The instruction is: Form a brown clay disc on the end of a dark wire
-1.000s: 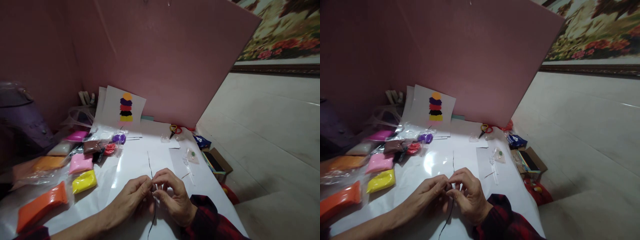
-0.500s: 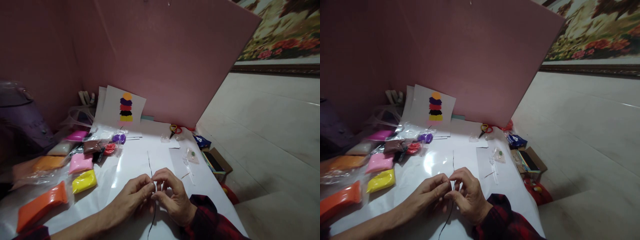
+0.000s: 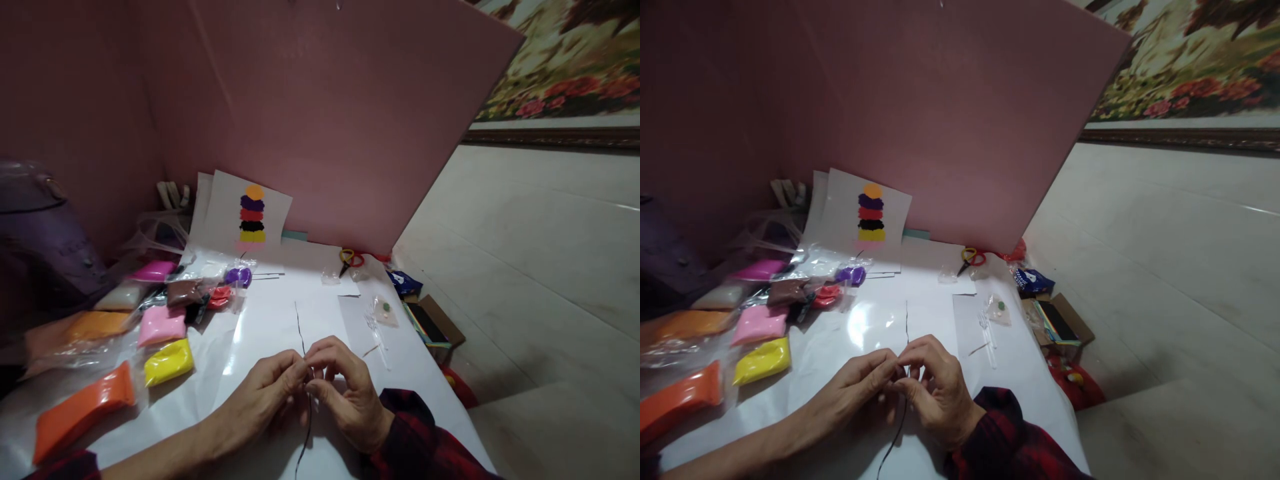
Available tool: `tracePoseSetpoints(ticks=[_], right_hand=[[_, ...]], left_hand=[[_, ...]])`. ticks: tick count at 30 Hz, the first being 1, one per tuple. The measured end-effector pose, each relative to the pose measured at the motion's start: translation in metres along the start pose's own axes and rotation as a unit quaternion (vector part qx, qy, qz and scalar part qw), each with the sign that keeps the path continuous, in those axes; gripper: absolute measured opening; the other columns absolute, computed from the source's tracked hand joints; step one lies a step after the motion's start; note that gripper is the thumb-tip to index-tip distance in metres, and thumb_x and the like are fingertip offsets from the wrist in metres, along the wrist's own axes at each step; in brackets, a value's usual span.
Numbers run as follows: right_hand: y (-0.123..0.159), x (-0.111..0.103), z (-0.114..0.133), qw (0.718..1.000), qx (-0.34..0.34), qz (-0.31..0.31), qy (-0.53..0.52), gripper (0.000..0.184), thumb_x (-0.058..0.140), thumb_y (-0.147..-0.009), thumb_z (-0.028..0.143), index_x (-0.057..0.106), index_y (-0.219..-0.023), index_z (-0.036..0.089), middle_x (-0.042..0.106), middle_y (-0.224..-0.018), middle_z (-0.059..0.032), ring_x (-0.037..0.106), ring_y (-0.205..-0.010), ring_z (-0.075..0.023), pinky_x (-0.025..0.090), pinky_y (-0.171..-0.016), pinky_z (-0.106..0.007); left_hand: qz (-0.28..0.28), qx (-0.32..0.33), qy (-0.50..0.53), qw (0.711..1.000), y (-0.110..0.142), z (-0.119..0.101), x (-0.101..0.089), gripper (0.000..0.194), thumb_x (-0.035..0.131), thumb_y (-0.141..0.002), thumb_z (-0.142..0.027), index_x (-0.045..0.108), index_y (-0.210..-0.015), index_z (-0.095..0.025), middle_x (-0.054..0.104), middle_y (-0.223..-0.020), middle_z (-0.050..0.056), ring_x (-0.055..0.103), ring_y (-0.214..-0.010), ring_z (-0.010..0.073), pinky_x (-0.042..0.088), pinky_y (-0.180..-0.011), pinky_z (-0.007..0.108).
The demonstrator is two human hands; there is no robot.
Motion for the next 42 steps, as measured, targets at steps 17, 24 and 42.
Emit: tracePoseSetpoints(ticks=[17, 24, 42], right_hand=[[0.0006, -0.0001, 0.0001, 1.0, 0.003, -0.003, 0.004, 0.015, 0.061, -0.083, 0.02, 0.062, -0.098, 0.02, 0.059, -0.091, -0.0064, 0.054, -0.066, -0.0133, 0.045, -0.052, -0.025], [0.0006, -0.0011, -0.0011, 1.0, 0.006, -0.013, -0.004, 0.014, 0.064, -0.082, 0.023, 0.061, -0.096, 0.02, 0.059, -0.091, -0.0062, 0.054, -0.066, -0.0132, 0.046, -0.052, -0.025], [0.0002, -0.0013, 0.0002, 1.0, 0.001, -0.012, 0.008, 0.012, 0.058, -0.084, 0.019, 0.062, -0.095, 0.02, 0.06, -0.091, -0.0066, 0.055, -0.068, -0.0142, 0.046, -0.054, -0.026]], left_hand=[[0.001, 0.011, -0.015, 1.0, -0.0002, 0.0015, -0.001, 0.047, 0.042, -0.089, -0.062, 0.051, -0.075, -0.017, 0.059, -0.058, 0.0, 0.043, -0.049, 0.0095, 0.03, -0.047, 0.023], [0.002, 0.005, 0.012, 1.0, -0.0006, 0.0011, -0.0009, 0.043, 0.049, -0.087, -0.061, 0.049, -0.079, -0.018, 0.058, -0.058, -0.001, 0.042, -0.048, 0.0092, 0.028, -0.047, 0.022], [0.003, 0.003, -0.017, 1.0, 0.0024, -0.0008, 0.0011, 0.046, 0.044, -0.088, -0.063, 0.05, -0.081, -0.018, 0.055, -0.057, -0.003, 0.042, -0.048, 0.0093, 0.028, -0.047, 0.023]])
Point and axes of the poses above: each hand's wrist, its own y-axis away from the middle knuckle, its own x-axis out of the palm, z = x × y, the point moved 5 cm from there along -y, towards the middle knuckle
